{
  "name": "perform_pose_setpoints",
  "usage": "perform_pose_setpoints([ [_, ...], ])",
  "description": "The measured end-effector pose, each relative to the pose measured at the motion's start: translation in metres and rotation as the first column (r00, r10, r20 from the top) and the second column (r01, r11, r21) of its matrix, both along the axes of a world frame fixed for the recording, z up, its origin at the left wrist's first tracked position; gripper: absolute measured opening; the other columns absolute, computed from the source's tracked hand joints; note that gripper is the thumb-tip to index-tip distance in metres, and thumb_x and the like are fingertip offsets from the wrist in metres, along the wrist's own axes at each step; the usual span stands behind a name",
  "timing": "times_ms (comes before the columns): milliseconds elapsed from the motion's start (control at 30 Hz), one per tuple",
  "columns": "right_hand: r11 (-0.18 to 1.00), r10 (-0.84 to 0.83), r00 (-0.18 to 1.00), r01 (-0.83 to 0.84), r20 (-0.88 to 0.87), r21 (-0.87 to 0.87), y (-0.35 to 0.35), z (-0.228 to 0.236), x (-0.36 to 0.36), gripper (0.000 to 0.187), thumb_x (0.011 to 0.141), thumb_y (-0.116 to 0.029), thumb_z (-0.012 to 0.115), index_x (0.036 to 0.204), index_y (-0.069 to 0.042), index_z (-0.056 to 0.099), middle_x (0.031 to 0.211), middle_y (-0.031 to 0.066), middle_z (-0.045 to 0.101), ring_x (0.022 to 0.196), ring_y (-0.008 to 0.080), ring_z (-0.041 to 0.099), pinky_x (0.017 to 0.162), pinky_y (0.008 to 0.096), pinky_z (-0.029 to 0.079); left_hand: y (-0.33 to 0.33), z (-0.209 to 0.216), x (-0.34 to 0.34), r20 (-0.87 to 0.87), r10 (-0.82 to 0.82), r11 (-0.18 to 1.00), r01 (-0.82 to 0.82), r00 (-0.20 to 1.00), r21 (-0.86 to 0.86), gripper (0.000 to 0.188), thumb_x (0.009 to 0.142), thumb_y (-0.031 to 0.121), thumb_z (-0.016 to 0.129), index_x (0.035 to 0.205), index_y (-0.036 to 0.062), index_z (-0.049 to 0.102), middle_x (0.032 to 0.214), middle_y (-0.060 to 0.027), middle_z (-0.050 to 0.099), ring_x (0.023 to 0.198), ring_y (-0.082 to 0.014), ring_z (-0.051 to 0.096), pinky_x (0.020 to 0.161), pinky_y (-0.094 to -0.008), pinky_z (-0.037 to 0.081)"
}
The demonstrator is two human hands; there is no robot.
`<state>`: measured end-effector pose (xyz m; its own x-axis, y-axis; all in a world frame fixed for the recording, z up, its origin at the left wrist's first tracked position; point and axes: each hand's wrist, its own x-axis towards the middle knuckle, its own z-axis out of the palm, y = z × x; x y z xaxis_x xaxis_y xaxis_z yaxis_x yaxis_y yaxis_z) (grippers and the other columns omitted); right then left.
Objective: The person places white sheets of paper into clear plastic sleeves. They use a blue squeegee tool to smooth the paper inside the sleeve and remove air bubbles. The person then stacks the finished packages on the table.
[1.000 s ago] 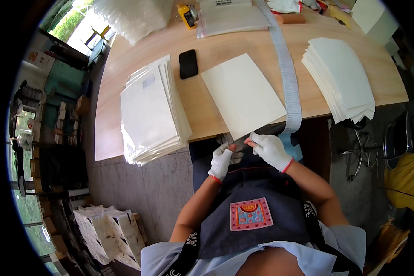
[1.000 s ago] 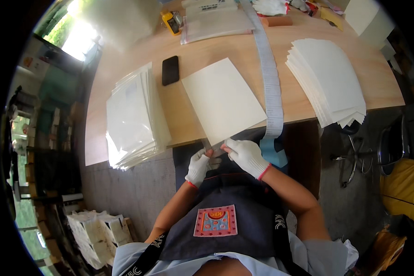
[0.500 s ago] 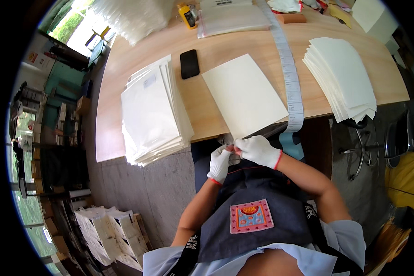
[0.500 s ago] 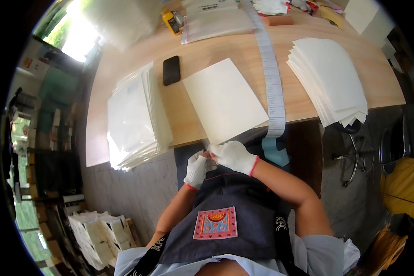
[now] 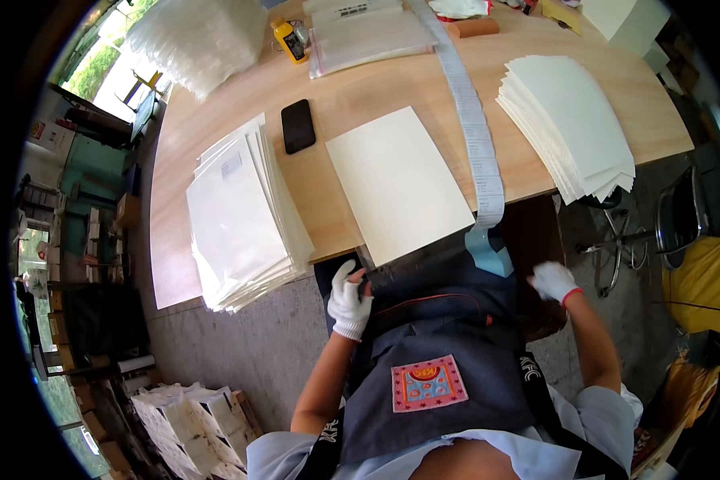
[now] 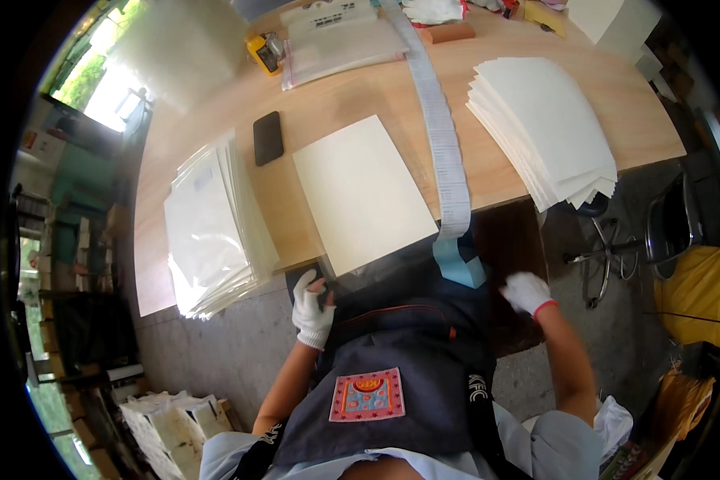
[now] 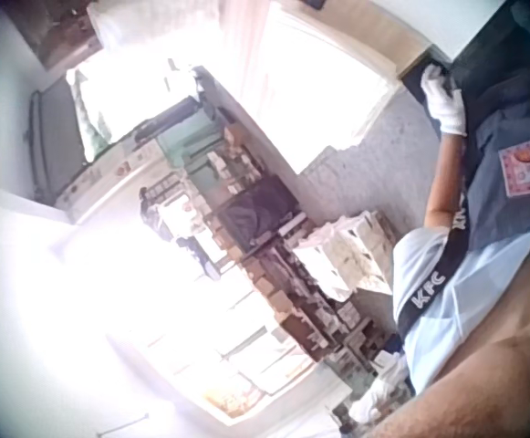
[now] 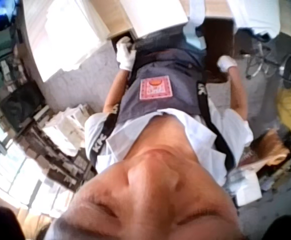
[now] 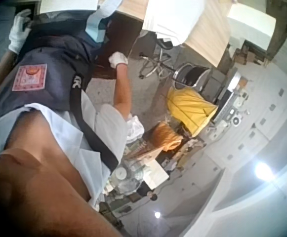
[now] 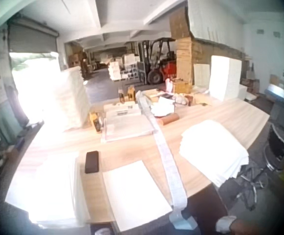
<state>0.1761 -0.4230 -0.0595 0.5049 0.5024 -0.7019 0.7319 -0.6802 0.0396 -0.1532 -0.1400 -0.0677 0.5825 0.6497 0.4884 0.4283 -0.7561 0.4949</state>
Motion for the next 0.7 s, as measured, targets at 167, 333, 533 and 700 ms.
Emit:
perform_pose_setpoints([
  [167,0.398,0.238,0.925,-0.372,0.297,0.838,0.116,0.077,-0.046,0.044,0.058,-0.023,0.074,0.098,-0.016,0.057,0.104,0.0013,0.054,0.100,0.0217,0.050,0.084,0.0368,0.038,0.006,0.013,0.026,-0.029,-0.165,0.973,0.167,0.986,0.157,0.030,0.060,0.010,0.076,0.078,0.0094,0.052,0.097,-0.0087,0.061,0.072,-0.0228,0.061,0.055,-0.0325,0.049],
  [333,0.385,0.214,0.950,-0.295,0.226,0.875,0.150,0.044,-0.036,0.021,0.068,-0.025,0.069,0.074,-0.010,0.056,0.081,0.0047,0.054,0.078,0.0246,0.055,0.067,0.0390,0.042,0.015,0.012,0.026,0.107,-0.124,0.983,0.137,0.986,-0.119,0.025,0.069,0.008,0.071,0.073,0.0078,0.046,0.069,-0.0046,0.054,0.059,-0.0184,0.052,0.052,-0.0297,0.042],
  [533,0.386,-0.082,0.957,-0.226,0.277,0.894,0.168,0.035,-0.053,0.019,0.071,-0.022,0.066,0.071,-0.008,0.054,0.070,0.0085,0.054,0.067,0.0284,0.055,0.061,0.0405,0.042,0.007,-0.014,0.036,0.375,0.363,0.665,0.045,0.853,-0.745,0.020,0.079,0.007,0.064,0.081,0.0098,0.045,0.065,0.0035,0.046,0.056,-0.0076,0.040,0.050,-0.0215,0.033],
  [700,0.094,-0.065,0.903,-0.419,0.425,0.903,0.171,0.037,-0.078,0.021,0.067,-0.008,0.064,0.086,-0.011,0.056,0.086,0.0052,0.058,0.078,0.0251,0.056,0.067,0.0384,0.044,-0.001,-0.018,0.041,0.441,0.625,0.301,0.322,0.644,-0.898,0.019,0.081,0.008,0.063,0.088,0.0117,0.046,0.086,-0.0012,0.052,0.074,-0.0145,0.056,0.065,-0.0337,0.052],
])
